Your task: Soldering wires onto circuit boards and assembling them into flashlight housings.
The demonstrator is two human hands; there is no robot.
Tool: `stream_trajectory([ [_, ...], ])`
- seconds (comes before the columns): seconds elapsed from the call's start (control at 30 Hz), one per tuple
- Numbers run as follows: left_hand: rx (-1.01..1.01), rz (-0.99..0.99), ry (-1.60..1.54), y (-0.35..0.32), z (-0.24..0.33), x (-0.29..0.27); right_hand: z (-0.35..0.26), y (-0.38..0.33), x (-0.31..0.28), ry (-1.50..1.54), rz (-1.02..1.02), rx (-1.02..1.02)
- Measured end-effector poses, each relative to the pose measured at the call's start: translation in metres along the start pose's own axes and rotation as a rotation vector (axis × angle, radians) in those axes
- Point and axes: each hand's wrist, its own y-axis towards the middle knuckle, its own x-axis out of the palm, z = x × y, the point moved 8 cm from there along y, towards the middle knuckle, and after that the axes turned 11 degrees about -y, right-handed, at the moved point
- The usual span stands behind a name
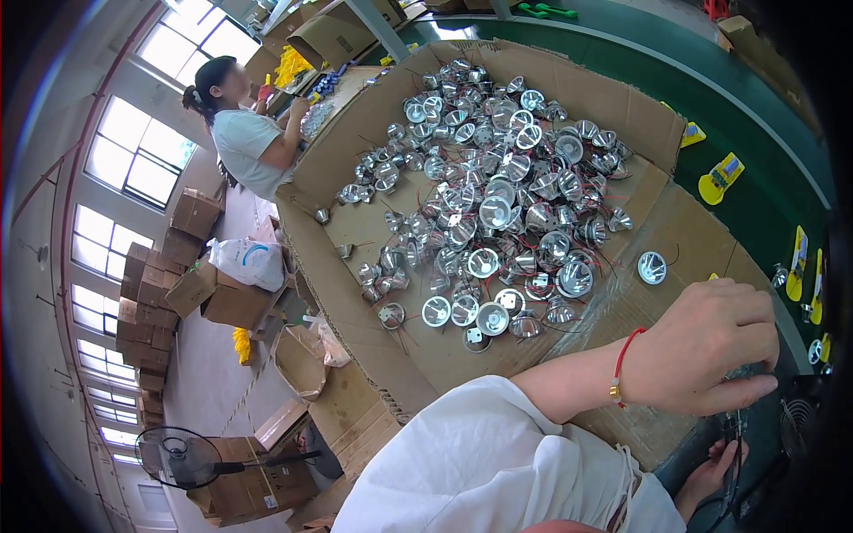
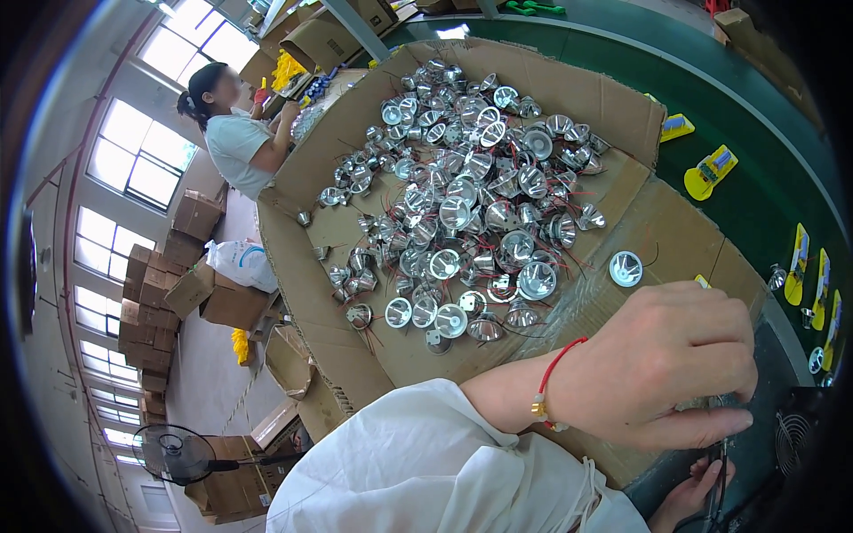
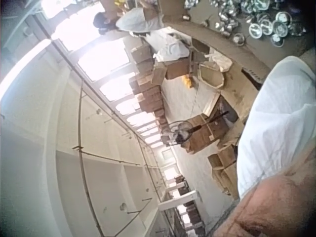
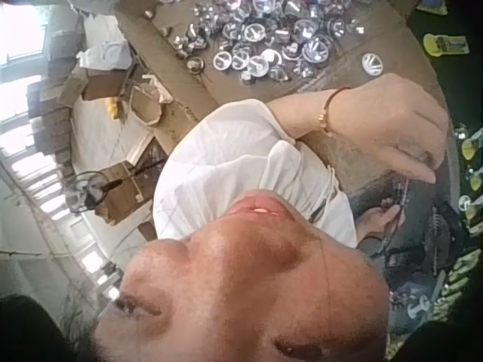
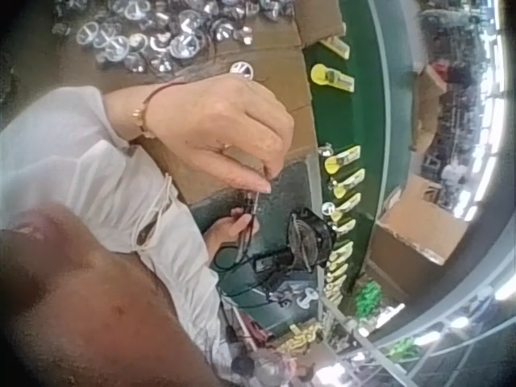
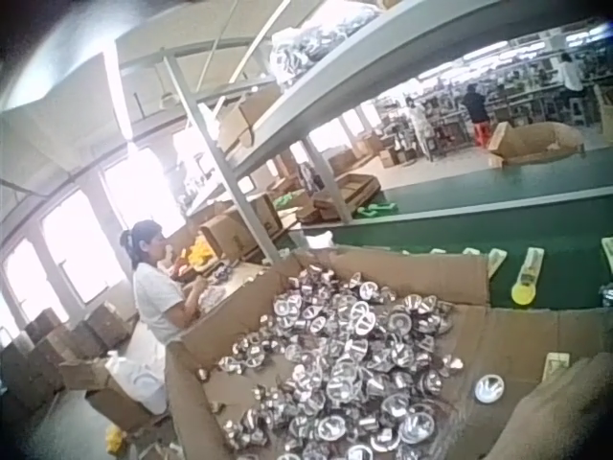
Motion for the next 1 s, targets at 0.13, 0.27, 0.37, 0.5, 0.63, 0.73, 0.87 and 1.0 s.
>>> stream_trajectory([
  [0.13,0.004,-0.035,-0.030,-0.002,-0.001,0.006,0.005,0.000,-0.002,0.031,-0.028,0.003],
  [0.27,0.015,-0.034,0.047,-0.002,-0.003,0.007,-0.002,-0.002,0.002,-0.022,0.035,0.027],
  [0.37,0.018,-0.045,0.148,-0.002,-0.005,0.009,-0.005,-0.002,0.002,-0.055,0.054,0.029],
  [0.5,0.007,-0.080,0.180,-0.003,-0.008,0.012,-0.004,-0.002,0.000,-0.091,0.094,0.009],
  [0.63,-0.032,-0.139,-0.081,-0.005,-0.005,0.015,-0.002,-0.001,-0.001,-0.068,0.117,0.031],
  [0.73,-0.072,-0.179,-0.313,-0.006,-0.005,0.020,-0.007,0.001,0.000,0.033,0.111,-0.099],
  [0.87,-0.155,-0.143,-0.322,-0.007,-0.010,0.020,-0.006,0.000,0.002,-0.006,0.095,-0.083],
  [1.0,-0.149,-0.166,-0.249,-0.007,-0.010,0.022,0.000,0.001,0.000,0.019,0.100,-0.018],
])
